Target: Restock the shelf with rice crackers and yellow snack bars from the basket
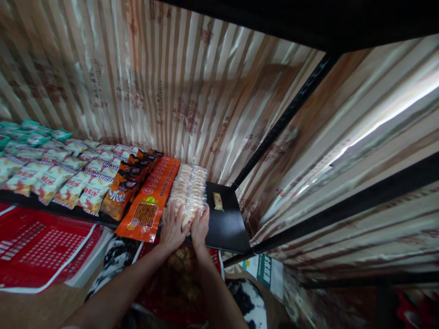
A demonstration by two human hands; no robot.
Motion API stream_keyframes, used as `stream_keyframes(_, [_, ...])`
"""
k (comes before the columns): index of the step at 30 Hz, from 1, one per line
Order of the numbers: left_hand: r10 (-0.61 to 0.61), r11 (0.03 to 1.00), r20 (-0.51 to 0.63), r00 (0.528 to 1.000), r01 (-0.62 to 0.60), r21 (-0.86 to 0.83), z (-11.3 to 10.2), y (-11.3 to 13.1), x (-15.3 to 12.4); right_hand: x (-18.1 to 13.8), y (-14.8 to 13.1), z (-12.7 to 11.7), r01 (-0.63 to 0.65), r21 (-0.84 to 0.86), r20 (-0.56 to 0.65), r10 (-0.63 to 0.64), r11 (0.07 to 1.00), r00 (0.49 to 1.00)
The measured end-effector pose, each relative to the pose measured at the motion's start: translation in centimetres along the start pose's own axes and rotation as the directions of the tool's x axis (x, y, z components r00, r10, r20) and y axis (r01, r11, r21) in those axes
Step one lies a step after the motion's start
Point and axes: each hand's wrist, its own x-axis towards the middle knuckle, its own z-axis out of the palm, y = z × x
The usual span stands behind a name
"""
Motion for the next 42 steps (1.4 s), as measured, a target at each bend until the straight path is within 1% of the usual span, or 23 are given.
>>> stream_keyframes(4, [-0.082, 0.996, -0.002, 0.997, 0.081, -0.023, 0.1, 0.2, 0.8, -0.1, 0.1, 0.2, 0.02, -0.006, -0.012, -0.02, 1.0, 1.0])
stream_keyframes(7, [-0.106, 0.994, 0.017, 0.994, 0.106, -0.033, 0.5, 0.1, 1.3, -0.1, 0.1, 0.3, 0.017, -0.005, -0.011, -0.017, 1.0, 1.0])
stream_keyframes(13, [-0.064, 0.997, 0.031, 0.997, 0.065, -0.045, 1.0, -0.1, 1.3, -0.1, -0.4, 0.1, -0.004, -0.021, 0.023, 0.005, 1.0, 1.0])
stream_keyframes(17, [-0.047, 0.997, 0.027, 0.999, 0.049, -0.063, 1.1, -0.3, 1.3, -0.2, -0.5, 0.1, -0.007, -0.019, -0.013, 0.007, 1.0, 1.0])
stream_keyframes(19, [-0.047, 0.997, 0.016, 0.999, 0.048, -0.067, 1.3, -0.3, 1.4, -0.2, -0.5, 0.2, -0.025, -0.023, -0.011, 0.024, 0.999, 1.0])
stream_keyframes(28, [-0.034, 0.999, -0.013, 0.999, 0.034, -0.024, 1.3, -0.2, 1.3, -0.1, -0.5, 0.0, -0.042, -0.031, 0.026, 0.043, 0.999, 0.999])
stream_keyframes(34, [-0.051, 0.999, -0.043, 0.998, 0.051, -0.007, 0.9, -0.1, 1.4, -0.1, -0.7, -0.1, -0.046, -0.035, 0.007, 0.046, 0.998, 0.999])
stream_keyframes(38, [-0.102, 0.995, -0.068, 0.992, 0.102, -0.008, 0.9, 0.0, 1.8, -0.2, -0.7, 0.0, -0.047, -0.034, 0.001, 0.047, 0.998, 0.999])
stream_keyframes(42, [-0.104, 0.995, -0.051, 0.993, 0.104, -0.005, 1.3, 0.0, 2.1, -0.1, -0.6, 0.0, -0.035, -0.037, -0.01, 0.034, 0.999, 0.999])
